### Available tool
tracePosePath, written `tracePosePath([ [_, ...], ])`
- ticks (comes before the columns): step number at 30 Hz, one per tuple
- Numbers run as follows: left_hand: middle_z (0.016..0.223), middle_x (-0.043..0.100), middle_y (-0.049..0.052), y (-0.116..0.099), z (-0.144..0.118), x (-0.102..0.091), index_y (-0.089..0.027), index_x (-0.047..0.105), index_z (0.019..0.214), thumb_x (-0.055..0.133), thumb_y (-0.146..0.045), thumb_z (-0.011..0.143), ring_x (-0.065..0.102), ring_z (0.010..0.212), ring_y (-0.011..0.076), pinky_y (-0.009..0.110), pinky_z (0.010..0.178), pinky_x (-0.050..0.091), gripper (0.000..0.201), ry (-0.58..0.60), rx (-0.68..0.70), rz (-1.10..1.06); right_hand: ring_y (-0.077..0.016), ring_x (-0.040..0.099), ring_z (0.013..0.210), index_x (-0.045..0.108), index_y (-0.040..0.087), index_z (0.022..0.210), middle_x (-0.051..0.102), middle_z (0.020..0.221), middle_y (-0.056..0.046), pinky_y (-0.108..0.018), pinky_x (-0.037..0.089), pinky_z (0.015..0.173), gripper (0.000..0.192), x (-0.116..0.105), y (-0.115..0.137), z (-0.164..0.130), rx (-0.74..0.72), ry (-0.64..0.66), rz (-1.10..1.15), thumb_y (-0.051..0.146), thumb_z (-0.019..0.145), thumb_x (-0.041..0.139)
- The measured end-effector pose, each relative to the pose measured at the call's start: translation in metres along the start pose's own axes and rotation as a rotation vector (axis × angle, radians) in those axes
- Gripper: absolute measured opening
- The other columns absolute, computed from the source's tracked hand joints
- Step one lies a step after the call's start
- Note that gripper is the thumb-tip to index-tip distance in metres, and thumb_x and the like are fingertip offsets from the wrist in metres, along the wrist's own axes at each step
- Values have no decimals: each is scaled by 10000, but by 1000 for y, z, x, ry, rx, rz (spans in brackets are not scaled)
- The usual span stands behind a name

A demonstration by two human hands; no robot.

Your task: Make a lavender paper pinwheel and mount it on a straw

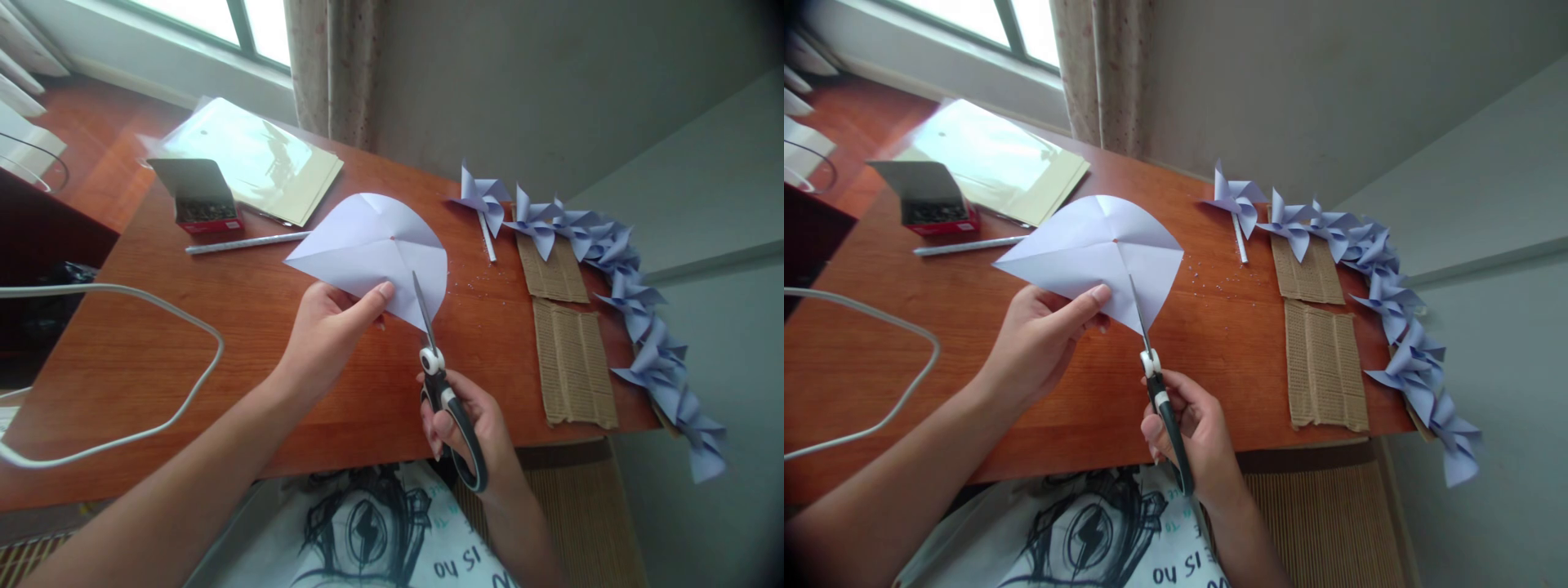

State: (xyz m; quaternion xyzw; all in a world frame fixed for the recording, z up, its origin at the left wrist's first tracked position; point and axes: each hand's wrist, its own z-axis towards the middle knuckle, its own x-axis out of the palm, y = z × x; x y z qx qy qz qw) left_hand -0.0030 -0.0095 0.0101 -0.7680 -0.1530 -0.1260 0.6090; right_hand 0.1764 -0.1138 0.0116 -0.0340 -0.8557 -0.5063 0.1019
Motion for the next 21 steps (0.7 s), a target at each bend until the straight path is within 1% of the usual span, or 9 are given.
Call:
tracePosePath([
  [2,669,696,22,0,0,0,-135,719,704,817,-271,763,587,607,113,201,570,469,178,0,-5,-5,-70,461,522,639,189,1183,571,722,21,-199,380,472,549,-2,-1,0,-25,47,-10,553,800,788],
  [4,663,692,21,0,-1,1,-133,717,702,822,-277,760,582,603,112,200,567,464,188,0,-11,-6,-77,455,539,643,194,1181,567,732,14,-203,373,474,550,-3,-1,0,-50,64,-19,583,811,763],
  [8,640,673,11,0,-1,1,-132,700,675,825,-283,764,562,579,99,195,546,439,215,7,-22,0,-81,447,550,655,200,1158,555,724,16,-204,370,484,533,-1,-1,0,-67,25,-5,589,809,760],
  [17,657,672,11,0,-2,1,-132,699,696,820,-289,770,573,596,110,212,565,448,212,29,-28,14,-106,468,566,648,184,1159,562,710,8,-223,393,509,548,3,4,2,-64,25,10,585,803,759],
  [21,651,672,10,1,-2,1,-135,698,689,817,-289,773,572,593,110,213,562,442,212,33,-24,22,-108,467,563,650,205,1157,561,708,9,-223,382,508,531,2,3,4,-65,39,16,576,793,763],
])
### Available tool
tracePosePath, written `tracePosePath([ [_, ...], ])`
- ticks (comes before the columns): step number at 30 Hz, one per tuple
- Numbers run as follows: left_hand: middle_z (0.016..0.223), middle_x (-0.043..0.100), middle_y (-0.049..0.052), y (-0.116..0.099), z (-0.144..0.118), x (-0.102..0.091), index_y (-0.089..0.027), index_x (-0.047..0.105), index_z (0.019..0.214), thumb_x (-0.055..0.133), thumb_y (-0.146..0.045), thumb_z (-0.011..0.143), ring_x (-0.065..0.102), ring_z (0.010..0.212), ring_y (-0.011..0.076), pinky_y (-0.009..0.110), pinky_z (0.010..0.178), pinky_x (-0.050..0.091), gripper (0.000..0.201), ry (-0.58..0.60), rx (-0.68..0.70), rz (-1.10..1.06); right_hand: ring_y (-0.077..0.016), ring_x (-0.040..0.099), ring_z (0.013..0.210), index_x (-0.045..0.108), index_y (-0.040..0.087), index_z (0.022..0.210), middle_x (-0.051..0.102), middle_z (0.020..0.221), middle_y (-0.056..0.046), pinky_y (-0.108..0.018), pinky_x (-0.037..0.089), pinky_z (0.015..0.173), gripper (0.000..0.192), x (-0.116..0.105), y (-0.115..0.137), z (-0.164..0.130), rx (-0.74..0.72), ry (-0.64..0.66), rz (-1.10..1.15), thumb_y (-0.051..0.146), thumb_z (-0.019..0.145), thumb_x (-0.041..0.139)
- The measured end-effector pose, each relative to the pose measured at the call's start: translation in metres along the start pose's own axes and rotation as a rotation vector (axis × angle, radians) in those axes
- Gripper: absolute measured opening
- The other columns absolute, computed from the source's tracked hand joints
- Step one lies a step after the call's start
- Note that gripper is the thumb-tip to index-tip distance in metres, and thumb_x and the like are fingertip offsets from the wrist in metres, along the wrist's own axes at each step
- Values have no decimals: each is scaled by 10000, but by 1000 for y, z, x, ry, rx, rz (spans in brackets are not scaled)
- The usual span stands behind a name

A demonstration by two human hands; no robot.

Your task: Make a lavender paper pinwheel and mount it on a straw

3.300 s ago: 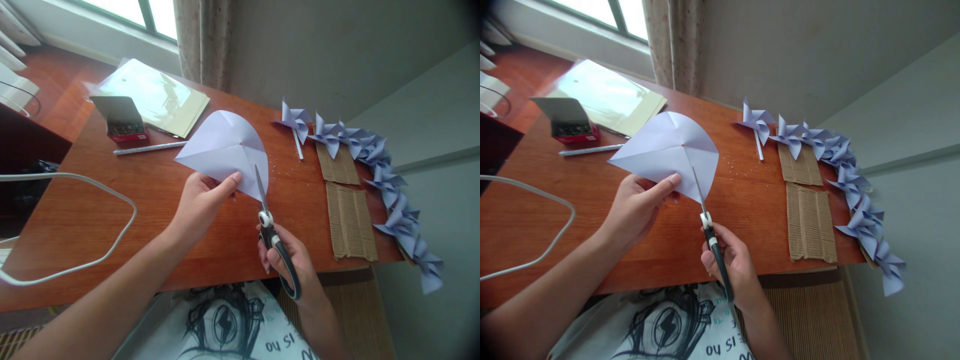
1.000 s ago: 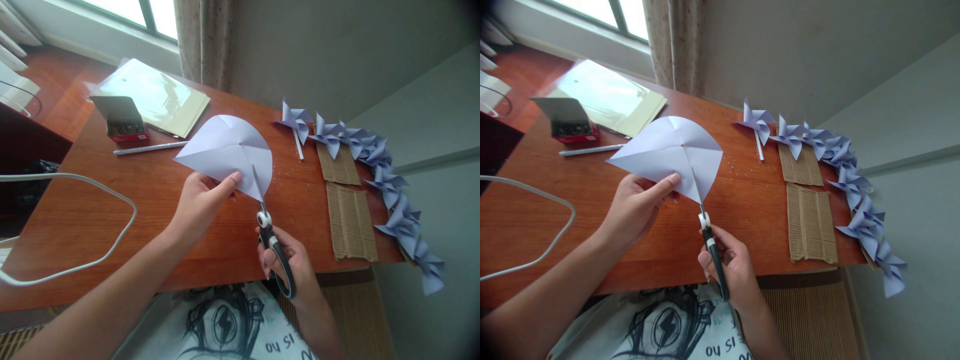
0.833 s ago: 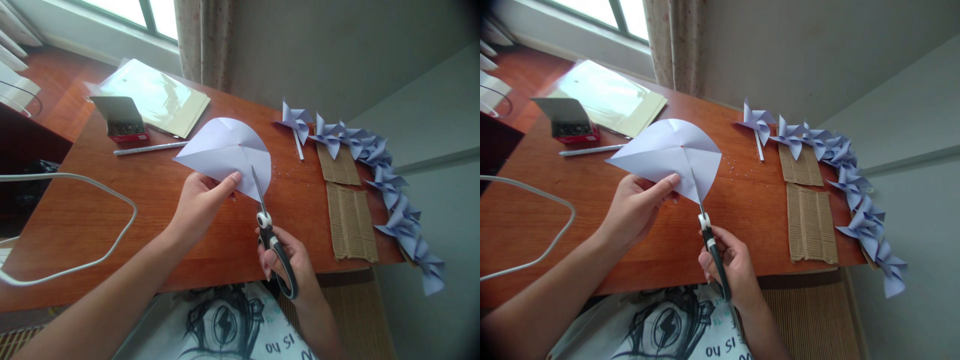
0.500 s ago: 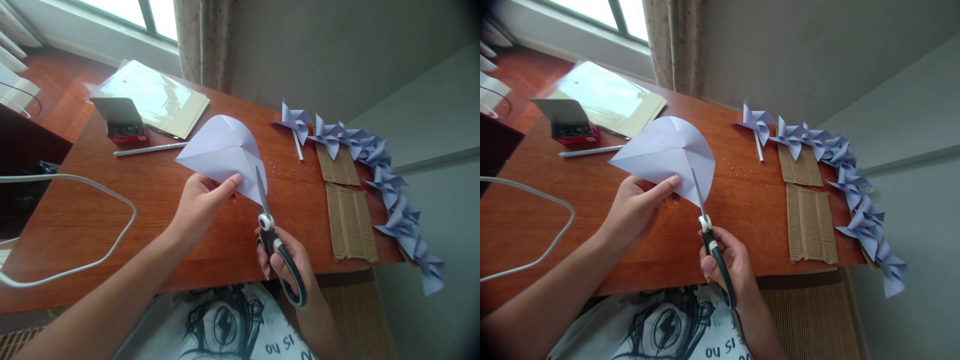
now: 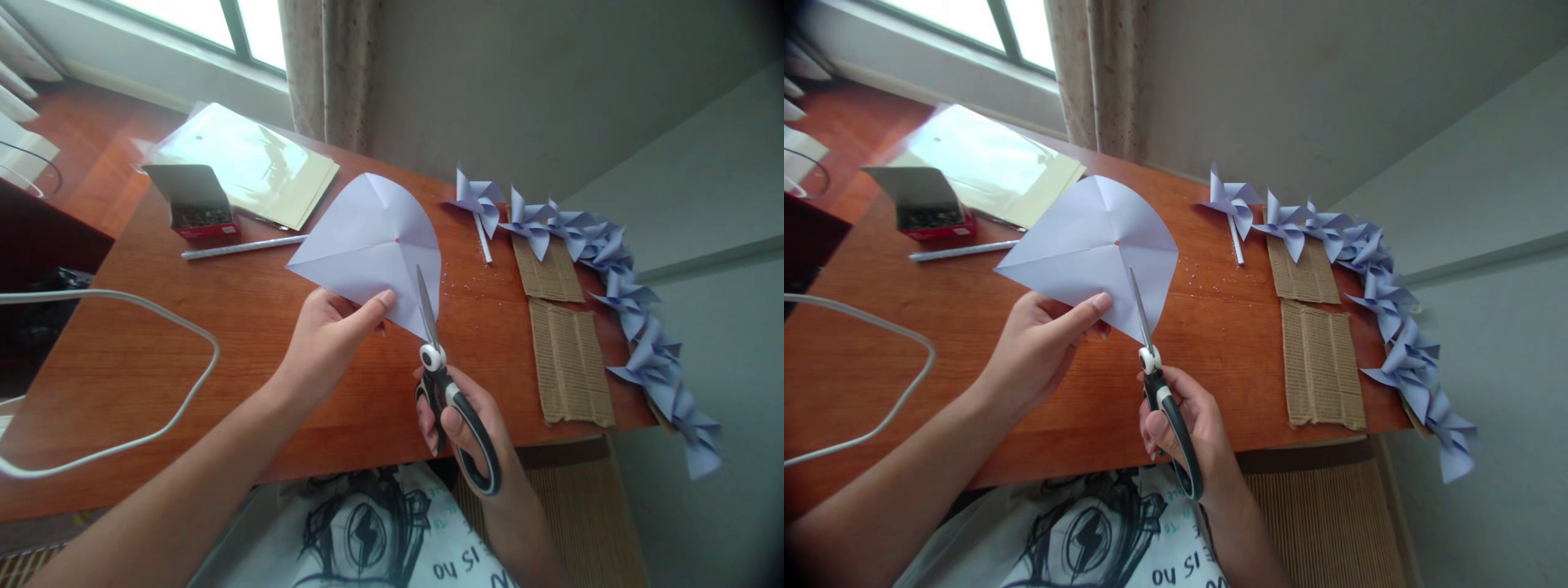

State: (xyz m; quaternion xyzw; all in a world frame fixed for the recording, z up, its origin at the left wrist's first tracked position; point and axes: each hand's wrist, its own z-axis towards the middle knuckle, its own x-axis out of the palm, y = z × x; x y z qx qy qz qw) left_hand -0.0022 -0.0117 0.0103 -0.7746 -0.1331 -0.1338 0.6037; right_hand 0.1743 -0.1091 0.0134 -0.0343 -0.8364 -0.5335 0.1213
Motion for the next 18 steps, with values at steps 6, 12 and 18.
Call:
tracePosePath([
  [6,640,670,6,-2,0,0,-143,700,670,811,-273,775,563,584,105,209,554,433,201,-20,5,1,-119,470,576,679,248,1119,565,722,0,-237,365,530,522,2,8,-5,55,9,-13,607,754,781],
  [12,694,696,15,-4,3,-3,-147,731,724,825,-294,757,574,605,116,222,573,459,178,-77,37,-18,-158,482,651,710,301,1151,590,784,-24,-263,406,604,484,14,21,-25,76,-167,-88,620,789,743],
  [18,739,701,21,-5,6,-7,-146,739,778,823,-311,746,591,640,135,237,589,471,188,-107,84,-21,-137,450,546,693,243,1138,580,703,-17,-270,335,517,664,-37,13,-28,233,170,-66,667,645,824],
])
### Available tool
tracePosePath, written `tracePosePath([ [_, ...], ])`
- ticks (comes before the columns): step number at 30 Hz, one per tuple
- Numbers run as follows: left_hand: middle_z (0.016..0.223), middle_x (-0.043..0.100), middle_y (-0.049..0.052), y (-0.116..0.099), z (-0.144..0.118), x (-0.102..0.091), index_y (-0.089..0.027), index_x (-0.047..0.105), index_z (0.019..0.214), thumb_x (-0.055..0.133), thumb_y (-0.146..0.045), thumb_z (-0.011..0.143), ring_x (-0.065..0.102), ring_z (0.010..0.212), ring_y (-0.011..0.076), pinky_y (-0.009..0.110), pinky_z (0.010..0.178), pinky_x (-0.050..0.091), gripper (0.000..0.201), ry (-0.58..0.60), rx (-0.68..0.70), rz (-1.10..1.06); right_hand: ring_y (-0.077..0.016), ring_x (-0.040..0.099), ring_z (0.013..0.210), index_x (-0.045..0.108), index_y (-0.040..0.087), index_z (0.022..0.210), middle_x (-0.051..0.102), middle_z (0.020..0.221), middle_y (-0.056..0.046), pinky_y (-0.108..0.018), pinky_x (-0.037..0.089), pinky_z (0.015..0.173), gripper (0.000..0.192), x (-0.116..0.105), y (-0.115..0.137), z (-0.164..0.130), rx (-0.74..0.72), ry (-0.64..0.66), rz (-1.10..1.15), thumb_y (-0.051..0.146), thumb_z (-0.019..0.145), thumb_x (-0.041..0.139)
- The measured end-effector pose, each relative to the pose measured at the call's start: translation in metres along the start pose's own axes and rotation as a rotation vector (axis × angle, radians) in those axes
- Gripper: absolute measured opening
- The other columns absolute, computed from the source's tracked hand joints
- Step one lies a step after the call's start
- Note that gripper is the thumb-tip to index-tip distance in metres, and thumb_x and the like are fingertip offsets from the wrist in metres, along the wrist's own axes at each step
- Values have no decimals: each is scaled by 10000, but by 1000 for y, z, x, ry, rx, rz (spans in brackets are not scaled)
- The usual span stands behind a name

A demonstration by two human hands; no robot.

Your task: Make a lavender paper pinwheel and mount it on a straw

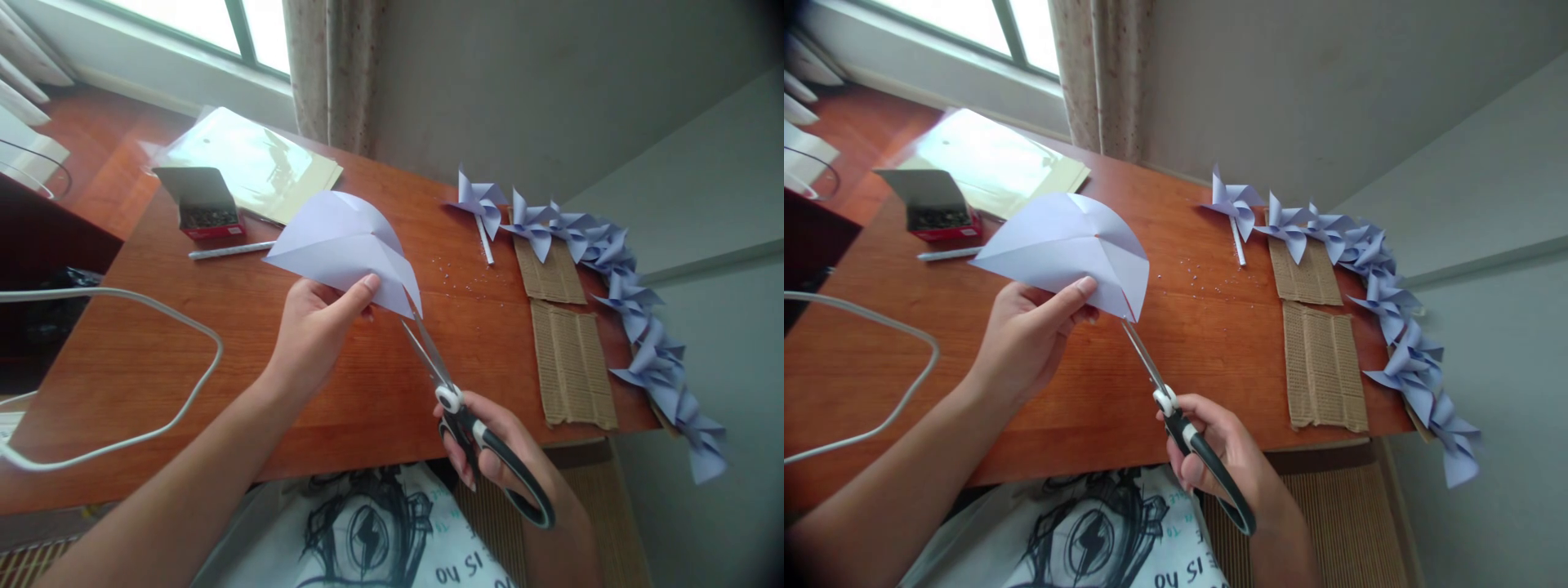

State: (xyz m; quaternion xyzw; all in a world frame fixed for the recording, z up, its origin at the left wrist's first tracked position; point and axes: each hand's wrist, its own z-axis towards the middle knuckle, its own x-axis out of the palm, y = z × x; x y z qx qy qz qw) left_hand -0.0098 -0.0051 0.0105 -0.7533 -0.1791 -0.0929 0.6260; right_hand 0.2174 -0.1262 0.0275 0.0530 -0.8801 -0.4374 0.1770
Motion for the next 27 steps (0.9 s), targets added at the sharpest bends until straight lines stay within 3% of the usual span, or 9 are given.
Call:
tracePosePath([
  [5,691,684,21,1,-3,1,-154,710,712,810,-333,750,590,630,153,253,589,465,209,-4,49,123,-145,428,508,689,270,1138,583,662,-28,-294,302,482,659,-34,-2,-21,44,29,2,682,641,821],
  [16,693,697,22,-3,-7,7,-178,699,693,779,-300,791,669,741,200,260,660,515,176,42,116,262,-137,495,513,687,189,1141,600,668,-35,-261,337,467,676,-15,17,-2,-10,-46,34,650,667,824],
  [27,612,652,5,-6,-9,10,-194,669,608,785,-271,757,651,684,190,270,648,522,204,43,75,242,-116,502,545,629,192,1203,593,728,-21,-244,360,503,624,-26,14,4,4,68,14,622,772,767],
])
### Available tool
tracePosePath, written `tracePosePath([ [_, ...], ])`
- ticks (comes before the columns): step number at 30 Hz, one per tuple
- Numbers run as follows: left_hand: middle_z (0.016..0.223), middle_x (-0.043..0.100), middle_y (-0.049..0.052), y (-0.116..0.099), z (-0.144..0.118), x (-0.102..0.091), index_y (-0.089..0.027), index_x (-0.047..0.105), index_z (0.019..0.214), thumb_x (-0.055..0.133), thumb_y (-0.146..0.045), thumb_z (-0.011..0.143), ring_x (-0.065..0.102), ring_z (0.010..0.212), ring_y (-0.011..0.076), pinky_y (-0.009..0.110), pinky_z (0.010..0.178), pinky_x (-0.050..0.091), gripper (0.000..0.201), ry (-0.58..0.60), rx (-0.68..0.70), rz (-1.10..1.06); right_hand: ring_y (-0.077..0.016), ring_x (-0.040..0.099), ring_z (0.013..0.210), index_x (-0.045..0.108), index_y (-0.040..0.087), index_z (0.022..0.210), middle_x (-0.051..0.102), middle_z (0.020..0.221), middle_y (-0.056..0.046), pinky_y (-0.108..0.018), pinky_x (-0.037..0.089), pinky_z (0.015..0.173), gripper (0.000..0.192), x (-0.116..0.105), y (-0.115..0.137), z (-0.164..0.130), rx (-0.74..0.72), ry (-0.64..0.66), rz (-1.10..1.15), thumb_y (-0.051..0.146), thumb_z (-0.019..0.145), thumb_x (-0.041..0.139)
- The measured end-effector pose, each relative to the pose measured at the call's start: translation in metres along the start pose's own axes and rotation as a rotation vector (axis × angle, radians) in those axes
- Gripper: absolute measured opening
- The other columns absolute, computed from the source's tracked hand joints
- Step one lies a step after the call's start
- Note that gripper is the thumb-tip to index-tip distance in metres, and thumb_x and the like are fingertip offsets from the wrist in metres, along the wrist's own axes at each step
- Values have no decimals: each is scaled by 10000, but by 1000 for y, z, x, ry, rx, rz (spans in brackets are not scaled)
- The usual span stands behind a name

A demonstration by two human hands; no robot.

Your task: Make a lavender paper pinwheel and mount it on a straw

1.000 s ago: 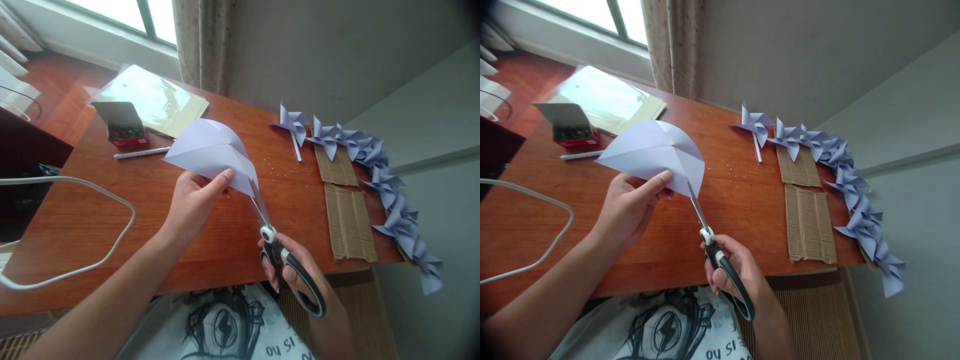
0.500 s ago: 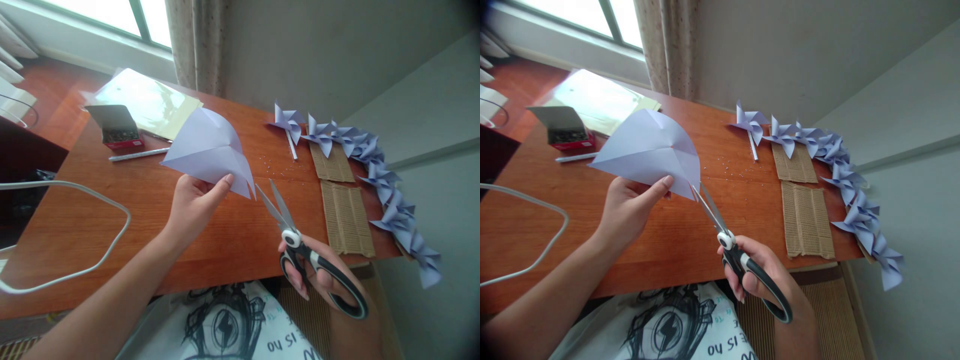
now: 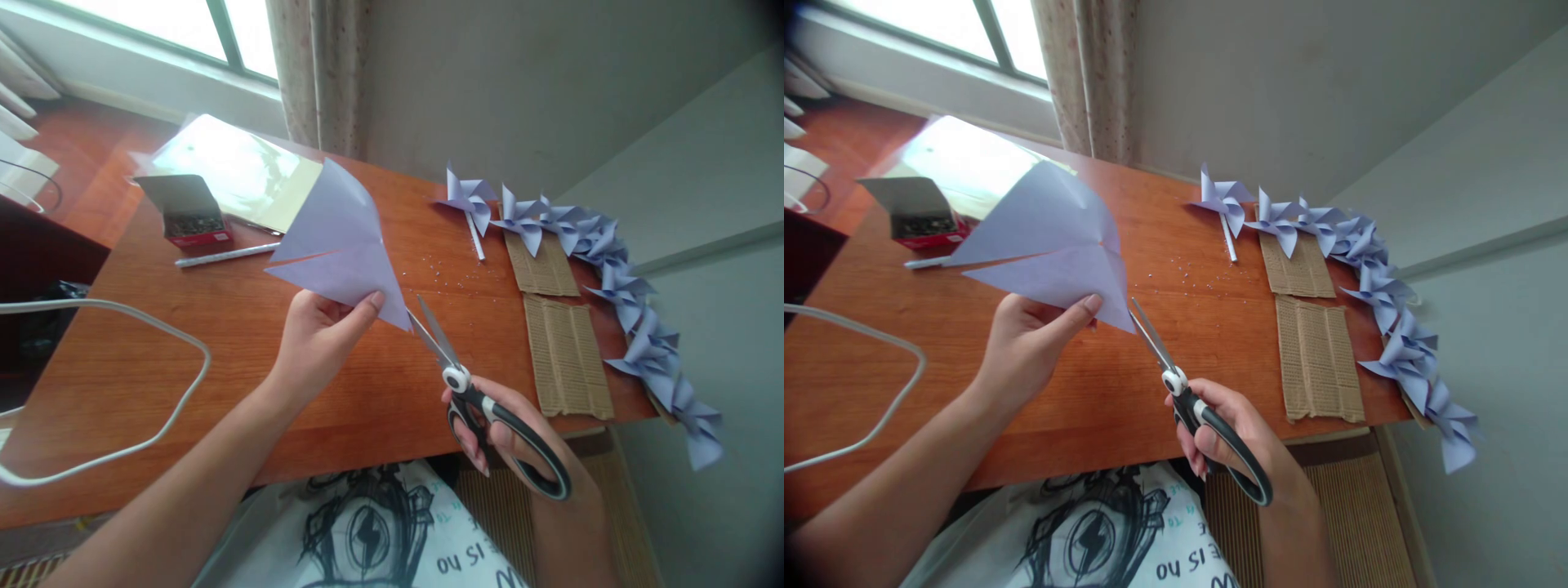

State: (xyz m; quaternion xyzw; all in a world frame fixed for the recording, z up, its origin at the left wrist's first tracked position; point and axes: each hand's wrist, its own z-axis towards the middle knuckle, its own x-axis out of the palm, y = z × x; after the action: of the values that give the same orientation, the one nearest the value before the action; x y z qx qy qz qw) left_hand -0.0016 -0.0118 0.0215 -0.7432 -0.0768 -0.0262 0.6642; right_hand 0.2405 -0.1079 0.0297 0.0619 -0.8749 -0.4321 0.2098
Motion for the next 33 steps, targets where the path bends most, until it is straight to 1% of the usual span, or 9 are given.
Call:
tracePosePath([
  [3,616,660,11,0,0,-1,-198,686,629,797,-287,745,663,688,204,278,640,526,184,-8,-21,-2,-124,507,554,628,190,1213,597,735,-25,-252,363,503,652,0,1,-2,15,4,-13,635,759,774],
  [5,620,668,12,1,1,-1,-197,700,651,802,-291,738,667,682,209,279,629,528,164,-11,-28,-6,-123,509,550,643,196,1202,600,727,-26,-248,360,497,647,1,1,-4,12,-15,-4,634,748,784],
  [8,626,680,15,3,1,-1,-191,713,664,801,-284,734,668,668,208,277,614,528,146,-6,-23,0,-122,506,530,670,197,1173,600,695,-26,-239,346,473,649,2,1,-6,-7,-41,16,641,719,800],
  [11,617,680,10,3,1,-1,-187,722,680,798,-271,734,662,649,199,267,596,523,125,-5,-15,8,-125,504,520,677,188,1157,604,680,-28,-243,344,467,674,3,1,-6,20,-43,23,649,687,822],
  [16,615,685,18,3,2,-1,-181,724,669,795,-274,730,666,659,206,268,594,525,132,-15,-22,25,-121,523,551,649,200,1183,609,712,-18,-242,367,503,647,0,1,-5,43,-28,6,634,730,806],
  [21,641,706,23,4,3,-2,-181,737,688,797,-273,734,673,665,207,266,595,527,119,-2,-25,32,-125,532,552,640,192,1190,607,718,-13,-257,388,518,620,0,-1,-4,49,-57,-38,616,763,790],
  [24,639,706,22,5,3,-2,-176,741,705,793,-275,743,674,666,209,264,591,524,118,7,-14,44,-122,530,546,632,183,1196,604,724,-10,-259,389,514,623,1,-1,-2,32,-62,-57,615,772,779],
  [27,615,691,20,5,3,-2,-177,729,674,781,-273,760,673,666,208,263,598,525,140,23,-12,58,-120,528,554,627,173,1204,599,738,-13,-259,397,515,598,2,0,0,5,-52,-71,591,798,762],
  [33,600,664,4,5,2,0,-179,706,654,791,-268,770,633,620,169,241,579,486,170,66,-11,23,-110,539,559,630,170,1188,607,730,-14,-231,421,520,571,9,2,6,-18,-64,-38,562,798,773],
])
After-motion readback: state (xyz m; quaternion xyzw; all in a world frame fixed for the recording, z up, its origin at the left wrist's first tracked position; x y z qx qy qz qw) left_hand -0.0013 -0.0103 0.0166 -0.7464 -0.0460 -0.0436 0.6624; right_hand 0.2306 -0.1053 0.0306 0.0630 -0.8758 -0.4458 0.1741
